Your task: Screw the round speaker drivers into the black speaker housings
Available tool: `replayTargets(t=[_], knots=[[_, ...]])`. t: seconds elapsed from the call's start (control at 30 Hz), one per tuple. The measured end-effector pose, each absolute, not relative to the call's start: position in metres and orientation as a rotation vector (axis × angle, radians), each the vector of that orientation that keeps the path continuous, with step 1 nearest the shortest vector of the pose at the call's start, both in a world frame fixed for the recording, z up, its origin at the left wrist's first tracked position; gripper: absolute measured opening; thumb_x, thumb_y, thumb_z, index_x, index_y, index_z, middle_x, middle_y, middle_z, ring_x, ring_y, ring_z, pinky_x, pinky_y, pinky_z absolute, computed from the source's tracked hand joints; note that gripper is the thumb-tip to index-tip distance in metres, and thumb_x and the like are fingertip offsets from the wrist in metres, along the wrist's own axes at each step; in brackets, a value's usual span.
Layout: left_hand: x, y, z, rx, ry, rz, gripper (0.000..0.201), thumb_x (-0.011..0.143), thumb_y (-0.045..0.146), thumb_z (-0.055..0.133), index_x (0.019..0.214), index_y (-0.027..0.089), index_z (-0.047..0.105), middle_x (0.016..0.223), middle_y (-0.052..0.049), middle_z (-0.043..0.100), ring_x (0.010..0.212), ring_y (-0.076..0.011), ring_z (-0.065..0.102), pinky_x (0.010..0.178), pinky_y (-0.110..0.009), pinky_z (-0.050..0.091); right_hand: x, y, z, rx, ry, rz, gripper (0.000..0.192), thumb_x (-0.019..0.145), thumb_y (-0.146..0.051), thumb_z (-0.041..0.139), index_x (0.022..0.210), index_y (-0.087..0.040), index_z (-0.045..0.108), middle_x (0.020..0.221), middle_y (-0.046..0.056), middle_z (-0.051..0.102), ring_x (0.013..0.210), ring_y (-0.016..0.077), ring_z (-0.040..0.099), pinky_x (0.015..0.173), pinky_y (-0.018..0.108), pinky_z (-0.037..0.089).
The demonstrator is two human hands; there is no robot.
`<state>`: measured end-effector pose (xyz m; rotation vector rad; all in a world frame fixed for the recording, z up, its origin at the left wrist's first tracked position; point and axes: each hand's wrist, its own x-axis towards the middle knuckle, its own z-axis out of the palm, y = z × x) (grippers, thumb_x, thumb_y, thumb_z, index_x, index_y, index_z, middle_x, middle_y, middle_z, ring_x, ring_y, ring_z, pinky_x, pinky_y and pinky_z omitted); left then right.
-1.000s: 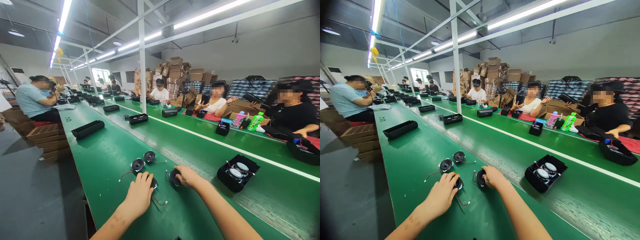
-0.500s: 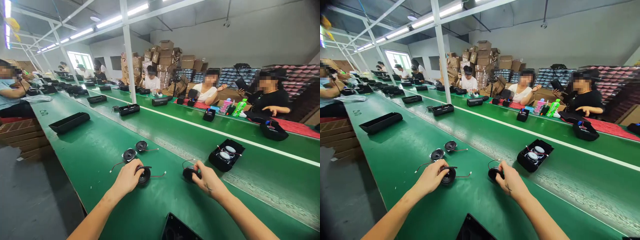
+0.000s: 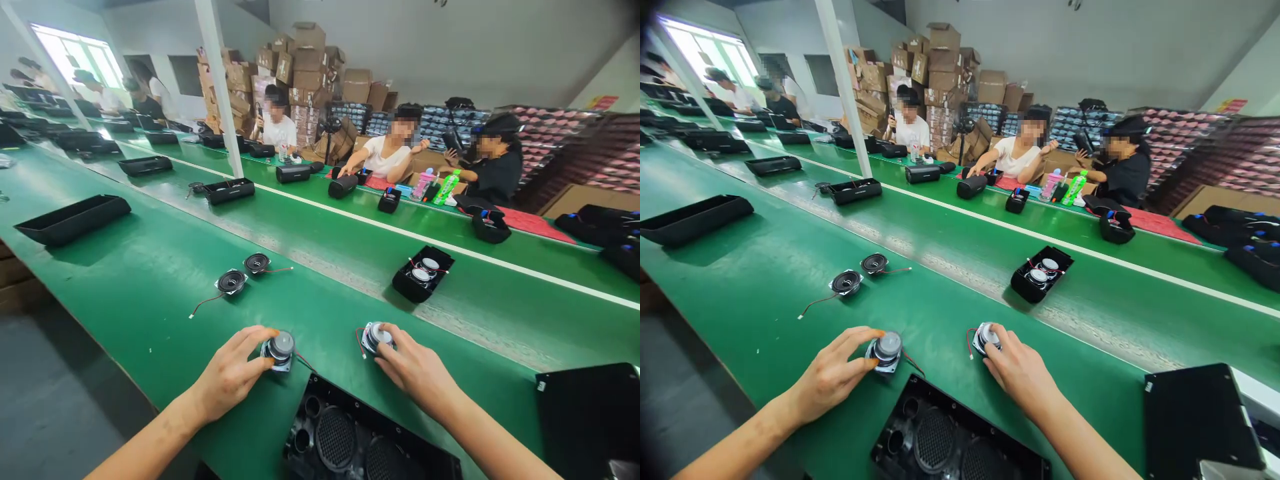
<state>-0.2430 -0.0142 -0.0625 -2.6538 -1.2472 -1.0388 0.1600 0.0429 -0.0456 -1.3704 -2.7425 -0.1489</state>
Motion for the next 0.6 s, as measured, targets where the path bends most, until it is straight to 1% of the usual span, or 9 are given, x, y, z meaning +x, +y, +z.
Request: replayTargets(t=[0.1,0.17,0.27,0.37,0.43,0.5,0.53,0.57,0.6], knots=[[-0.252,-0.027,-0.058,-2.713,-1.284,-0.897,0.035,0.102,0.004,0.050,0.101,0.026,0.077,0.139,-0.007,0.070,0.131,-0.0240,0.065,0.109,-0.041,0.058,0.162,0.040,-0.039,-1.376,-2.749,-0.044,0.016,0.105,-0.023,0.048,0.107,-0.023,0.064,0.144,0.018,0.061,0.100,0.0298,0.073,0.072,0.044,0.067],[-0.257,-0.033,-0.056,-2.747,-1.339,-0.801,0.033,0.103,0.007,0.051,0.107,0.027,0.077,0.145,-0.008,0.068,0.130,-0.0244,0.067,0.105,-0.040,0.059,0.165,0.044,-0.033,-1.411,-2.727,0.039,0.022,0.107,-0.026,0.045,0.117,-0.023,0.064,0.147,0.018,0.058,0.100,0.0291,0.074,0.073,0.044,0.067],[-0.261,-0.036,-0.052,-2.782,-1.399,-0.710,0.029,0.103,0.015,0.055,0.117,0.029,0.076,0.153,-0.008,0.064,0.128,-0.0259,0.069,0.101,-0.043,0.060,0.166,0.055,-0.025,-1.481,-2.688,0.166,0.037,0.106,-0.032,0.048,0.141,-0.023,0.058,0.154,0.019,0.053,0.113,0.0340,0.072,0.085,0.051,0.066],[-0.263,-0.034,-0.050,-2.779,-1.434,-0.715,0.021,0.104,0.023,0.057,0.109,0.026,0.076,0.152,-0.010,0.066,0.115,-0.0245,0.074,0.096,-0.042,0.060,0.161,0.065,-0.023,-1.529,-2.666,0.316,0.051,0.102,-0.032,0.054,0.153,-0.024,0.054,0.150,0.017,0.059,0.123,0.0368,0.069,0.097,0.055,0.062],[-0.262,-0.032,-0.051,-2.766,-1.467,-0.745,0.022,0.106,0.026,0.056,0.092,0.023,0.073,0.143,-0.010,0.072,0.108,-0.0226,0.076,0.091,-0.039,0.061,0.157,0.071,-0.024,-1.556,-2.630,0.413,0.052,0.099,-0.030,0.058,0.150,-0.024,0.059,0.140,0.016,0.066,0.120,0.0358,0.070,0.100,0.053,0.060],[-0.262,-0.029,-0.053,-2.755,-1.513,-0.766,0.029,0.107,0.028,0.055,0.081,0.022,0.067,0.132,-0.010,0.077,0.108,-0.0226,0.077,0.089,-0.036,0.062,0.154,0.075,-0.022,-1.580,-2.558,0.507,0.048,0.095,-0.030,0.062,0.142,-0.023,0.066,0.132,0.015,0.069,0.113,0.0347,0.072,0.100,0.051,0.059],[-0.261,-0.028,-0.053,-2.751,-1.544,-0.767,0.028,0.106,0.030,0.056,0.082,0.022,0.067,0.131,-0.010,0.077,0.111,-0.0234,0.077,0.090,-0.036,0.062,0.153,0.076,-0.020,-1.586,-2.511,0.557,0.045,0.093,-0.030,0.064,0.138,-0.023,0.068,0.131,0.015,0.070,0.112,0.0339,0.072,0.101,0.051,0.058],[-0.261,-0.026,-0.053,-2.750,-1.579,-0.758,0.021,0.105,0.031,0.058,0.090,0.022,0.069,0.136,-0.010,0.076,0.115,-0.0246,0.076,0.092,-0.037,0.063,0.153,0.076,-0.016,-1.587,-2.453,0.611,0.043,0.093,-0.031,0.065,0.134,-0.023,0.070,0.130,0.014,0.071,0.111,0.0328,0.072,0.102,0.050,0.057],[-0.260,-0.024,-0.052,-2.756,-1.614,-0.740,0.015,0.104,0.032,0.061,0.104,0.022,0.072,0.142,-0.010,0.072,0.121,-0.0258,0.075,0.096,-0.038,0.063,0.153,0.074,-0.011,-1.585,-2.387,0.666,0.041,0.093,-0.034,0.065,0.133,-0.023,0.069,0.130,0.013,0.072,0.110,0.0313,0.072,0.103,0.049,0.057]])
